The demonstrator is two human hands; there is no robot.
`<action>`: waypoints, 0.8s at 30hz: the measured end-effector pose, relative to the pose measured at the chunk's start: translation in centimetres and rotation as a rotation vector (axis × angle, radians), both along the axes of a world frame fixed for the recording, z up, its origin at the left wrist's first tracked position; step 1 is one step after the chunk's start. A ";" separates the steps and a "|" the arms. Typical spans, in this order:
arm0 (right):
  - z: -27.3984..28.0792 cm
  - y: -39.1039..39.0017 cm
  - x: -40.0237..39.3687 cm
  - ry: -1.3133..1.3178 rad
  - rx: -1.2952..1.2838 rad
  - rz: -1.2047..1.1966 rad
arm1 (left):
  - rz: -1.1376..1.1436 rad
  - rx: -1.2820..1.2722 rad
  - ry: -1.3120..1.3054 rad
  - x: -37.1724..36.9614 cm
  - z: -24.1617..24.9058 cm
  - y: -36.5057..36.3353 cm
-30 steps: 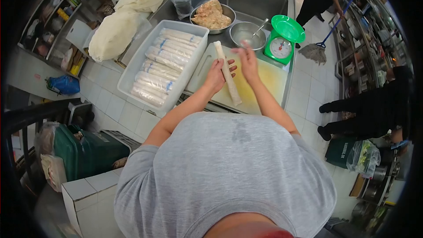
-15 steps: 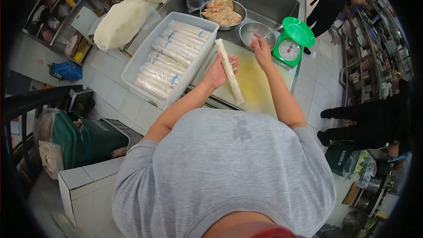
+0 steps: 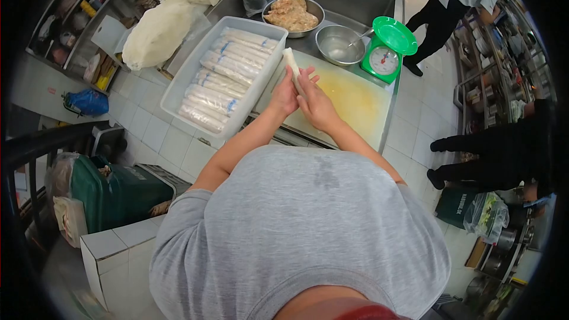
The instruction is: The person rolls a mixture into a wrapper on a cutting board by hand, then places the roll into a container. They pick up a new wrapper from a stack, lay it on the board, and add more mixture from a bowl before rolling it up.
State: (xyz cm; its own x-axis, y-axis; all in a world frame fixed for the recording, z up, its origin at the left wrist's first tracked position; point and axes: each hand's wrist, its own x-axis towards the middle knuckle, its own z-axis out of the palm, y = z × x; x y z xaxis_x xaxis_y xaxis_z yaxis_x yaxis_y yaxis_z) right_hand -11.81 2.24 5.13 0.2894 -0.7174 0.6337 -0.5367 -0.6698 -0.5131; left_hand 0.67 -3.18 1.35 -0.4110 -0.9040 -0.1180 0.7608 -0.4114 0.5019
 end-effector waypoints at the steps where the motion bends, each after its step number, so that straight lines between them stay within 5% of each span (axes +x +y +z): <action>1: 0.2 0.5 0.4 -0.004 -0.015 0.007 | 0.024 0.012 -0.008 0.0 0.1 0.1; 4: 0.2 1.1 -0.5 0.036 0.297 0.032 | 0.071 0.034 -0.004 0.3 0.3 0.4; 11: -1.2 -12.1 -8.1 0.379 -0.116 -0.518 | 0.047 0.023 -0.002 1.5 0.2 0.9; 14: -1.5 -14.0 -9.6 0.778 0.423 -0.324 | 0.038 0.021 0.019 1.7 0.1 0.9; 17: 1.9 -11.9 -8.3 0.445 0.539 -0.306 | 0.048 0.028 0.009 1.7 0.6 0.9; 20: -0.5 -10.6 -6.5 -0.299 0.553 -0.104 | 0.049 0.034 0.008 1.7 0.8 1.0; 22: 0.0 -6.5 -3.5 -0.388 0.375 0.117 | 0.052 0.025 -0.003 1.4 0.4 0.5; 24: -0.6 -3.3 -1.3 -0.097 0.171 0.103 | 0.062 0.008 -0.035 1.1 -0.7 0.0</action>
